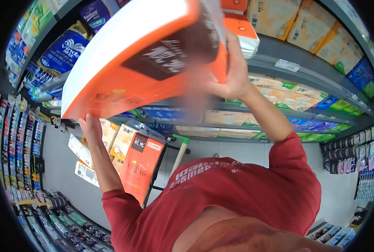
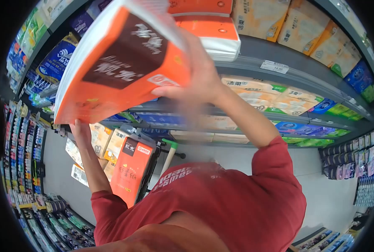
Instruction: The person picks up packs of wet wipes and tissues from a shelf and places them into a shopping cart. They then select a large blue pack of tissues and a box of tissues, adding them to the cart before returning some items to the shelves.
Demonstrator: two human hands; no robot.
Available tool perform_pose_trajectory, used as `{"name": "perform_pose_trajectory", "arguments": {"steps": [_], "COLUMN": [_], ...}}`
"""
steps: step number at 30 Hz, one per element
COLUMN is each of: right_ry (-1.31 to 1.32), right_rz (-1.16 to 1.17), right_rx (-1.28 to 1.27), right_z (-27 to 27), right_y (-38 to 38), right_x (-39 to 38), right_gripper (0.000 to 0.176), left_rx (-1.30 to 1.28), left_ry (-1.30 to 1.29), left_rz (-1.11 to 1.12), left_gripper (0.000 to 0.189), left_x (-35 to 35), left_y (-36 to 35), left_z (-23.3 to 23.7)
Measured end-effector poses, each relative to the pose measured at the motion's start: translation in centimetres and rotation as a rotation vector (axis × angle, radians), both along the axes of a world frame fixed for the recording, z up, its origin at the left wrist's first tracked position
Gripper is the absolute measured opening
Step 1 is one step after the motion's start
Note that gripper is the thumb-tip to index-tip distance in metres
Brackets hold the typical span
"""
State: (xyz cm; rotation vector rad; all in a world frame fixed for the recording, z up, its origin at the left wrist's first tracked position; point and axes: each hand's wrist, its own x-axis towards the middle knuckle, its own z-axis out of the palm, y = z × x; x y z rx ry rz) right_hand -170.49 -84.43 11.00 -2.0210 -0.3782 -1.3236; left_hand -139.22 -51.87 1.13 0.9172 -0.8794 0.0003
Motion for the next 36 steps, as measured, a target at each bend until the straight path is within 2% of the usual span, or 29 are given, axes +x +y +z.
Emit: {"name": "perform_pose_trajectory", "arguments": {"steps": [1,2,3,6,8,9,11,12,13,17,19,21,23,27,30,33,35,36], "right_ry": [-0.063,-0.033,-0.026,0.019,0.052,0.051,0.165,0.079,0.076,0.161,0.350,0.321,0.471,0.528,0.435,0.453,0.462,0.472], "right_rz": [-0.075,-0.115,-0.094,-0.191,-0.402,-0.407,-0.375,-0.429,-0.434,-0.547,-0.544,-0.569,-0.575,-0.621,-0.571,-0.566,-0.553,-0.543], "right_rx": [-0.119,-0.122,-0.040,-0.002,-0.050,-0.053,0.248,0.132,0.130,0.181,0.279,0.266,0.258,0.224,0.331,0.375,0.394,0.414], "right_z": [0.1,0.7,0.2,-0.1,-0.3,0.1,1.0,0.7,1.1,2.7,4.1,4.6,5.7,6.1,5.2,5.7,5.8,5.8], "right_y": [-1.2,-1.8,-2.9,-5.8,-7.7,-7.8,-7.5,-9.0,-9.5,-11.6,-12.3,-13.7,-14.4,-17.5,-19.0,-19.3,-19.9,-20.2], "right_x": [-0.8,-2.0,-2.2,-4.0,-4.9,-5.1,-5.7,-5.6,-5.7,-5.5,-5.4,-4.6,-4.2,-2.5,-0.9,-0.6,-0.3,-0.1], "right_gripper": [0.106,0.101,0.099,0.093,0.087,0.087,0.083,0.081,0.081,0.086,0.084,0.078,0.075,0.070,0.064,0.062,0.064,0.067], "left_rx": [0.000,-0.005,0.000,0.027,0.049,0.042,0.086,0.111,0.135,0.222,0.235,0.282,0.330,0.313,0.331,0.425,0.474,0.471], "left_ry": [-0.017,-0.022,-0.044,-0.088,-0.130,-0.159,-0.205,-0.216,-0.228,-0.298,-0.293,-0.305,-0.286,-0.270,-0.235,-0.272,-0.315,-0.313], "left_rz": [-0.012,-0.017,-0.005,-0.004,-0.022,-0.032,-0.017,-0.024,-0.031,-0.033,-0.029,-0.061,-0.088,-0.064,-0.008,0.056,0.224,0.229], "left_gripper": [0.069,0.069,0.066,0.062,0.058,0.057,0.055,0.053,0.052,0.050,0.050,0.050,0.052,0.053,0.055,0.060,0.069,0.069], "left_x": [0.3,0.4,0.2,-1.1,-2.6,-3.1,-3.3,-3.6,-3.6,-2.3,-2.3,-1.5,-0.5,1.2,1.6,1.4,1.3,1.6], "left_y": [-1.2,-2.6,-4.1,-8.6,-11.7,-13.2,-15.4,-16.5,-17.5,-20.9,-22.5,-23.6,-24.7,-26.6,-26.9,-27.0,-27.3,-27.7], "left_z": [0.9,2.0,3.2,7.3,9.9,11.0,12.9,13.7,14.3,16.1,17.1,17.8,17.9,17.5,17.6,17.9,17.9,17.6]}}
